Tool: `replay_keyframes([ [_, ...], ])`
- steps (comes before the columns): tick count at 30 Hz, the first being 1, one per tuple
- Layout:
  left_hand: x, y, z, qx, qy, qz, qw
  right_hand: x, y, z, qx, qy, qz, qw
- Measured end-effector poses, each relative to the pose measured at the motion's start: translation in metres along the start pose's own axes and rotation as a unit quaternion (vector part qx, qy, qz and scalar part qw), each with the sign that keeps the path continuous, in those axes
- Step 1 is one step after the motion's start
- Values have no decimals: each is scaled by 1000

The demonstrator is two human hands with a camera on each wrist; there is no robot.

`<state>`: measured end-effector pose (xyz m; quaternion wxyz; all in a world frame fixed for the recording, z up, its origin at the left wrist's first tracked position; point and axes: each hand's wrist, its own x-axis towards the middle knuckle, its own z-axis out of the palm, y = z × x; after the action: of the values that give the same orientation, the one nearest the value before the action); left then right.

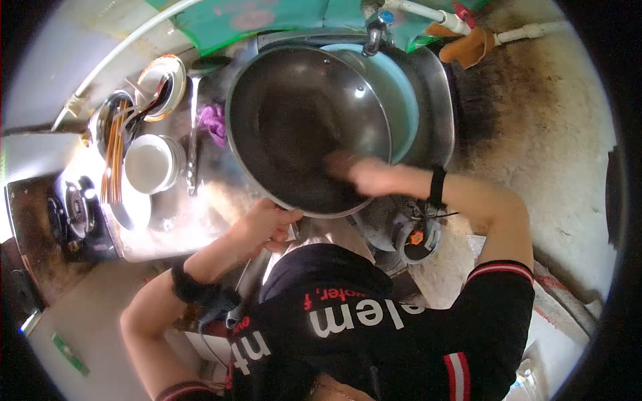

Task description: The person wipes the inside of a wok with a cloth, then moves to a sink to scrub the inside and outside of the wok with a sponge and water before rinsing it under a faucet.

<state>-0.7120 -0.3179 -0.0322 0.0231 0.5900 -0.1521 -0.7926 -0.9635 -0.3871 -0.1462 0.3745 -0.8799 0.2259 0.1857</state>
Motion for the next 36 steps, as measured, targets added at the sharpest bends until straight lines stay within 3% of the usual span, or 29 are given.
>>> replay_keyframes([
  [1,-2,2,2,-30,-8,-4,1000,1,33,0,-12,-21,66,998],
  [3,-1,3,2,-64,-12,-7,998,17,58,-30,-264,67,63,960],
  [5,-1,4,0,-59,-31,1,998,61,62,-45,-194,204,39,959],
  [7,0,2,-1,-54,-33,6,998,98,30,-39,-175,235,61,954],
  [9,3,-1,-1,-49,-37,13,998,110,-7,-28,-73,241,-43,967],
  [11,5,-1,0,-27,-13,-3,1000,101,-66,-13,91,260,-86,958],
  [13,4,-1,1,-37,-6,2,999,101,-107,-28,311,277,-42,908],
  [14,4,-2,3,-45,0,4,999,110,-105,-32,356,284,-45,889],
  [16,4,2,8,-18,22,7,1000,142,-82,-32,242,372,4,896],
  [18,3,0,8,-3,21,10,1000,173,-22,-26,28,460,80,884],
  [20,2,-2,9,6,27,25,999,139,3,-51,3,315,233,920],
  [21,1,-3,9,16,32,39,999,132,28,-32,-24,370,272,888],
  [23,0,0,9,-5,17,30,999,92,46,-9,-194,235,322,896],
  [24,0,1,9,-30,6,17,999,74,32,-5,-175,151,340,912],
  [26,1,1,5,-35,-13,13,999,52,-3,6,-65,23,284,956],
  [27,3,0,3,-43,-31,7,999,64,1,37,-43,12,197,979],
  [28,6,-2,3,-43,-32,6,999,56,-45,6,40,-24,128,991],
  [29,8,-4,3,-13,-10,6,1000,74,-74,14,414,194,76,886],
  [31,8,-5,4,18,15,6,1000,110,-94,-16,264,270,-75,923],
  [33,5,-3,4,-6,-6,14,1000,167,-71,-35,264,468,-78,840],
  [35,8,-4,5,-75,-20,13,997,193,-17,-46,71,564,48,821],
  [36,5,-2,8,-60,-16,8,998,188,3,-54,-7,533,146,833],
])
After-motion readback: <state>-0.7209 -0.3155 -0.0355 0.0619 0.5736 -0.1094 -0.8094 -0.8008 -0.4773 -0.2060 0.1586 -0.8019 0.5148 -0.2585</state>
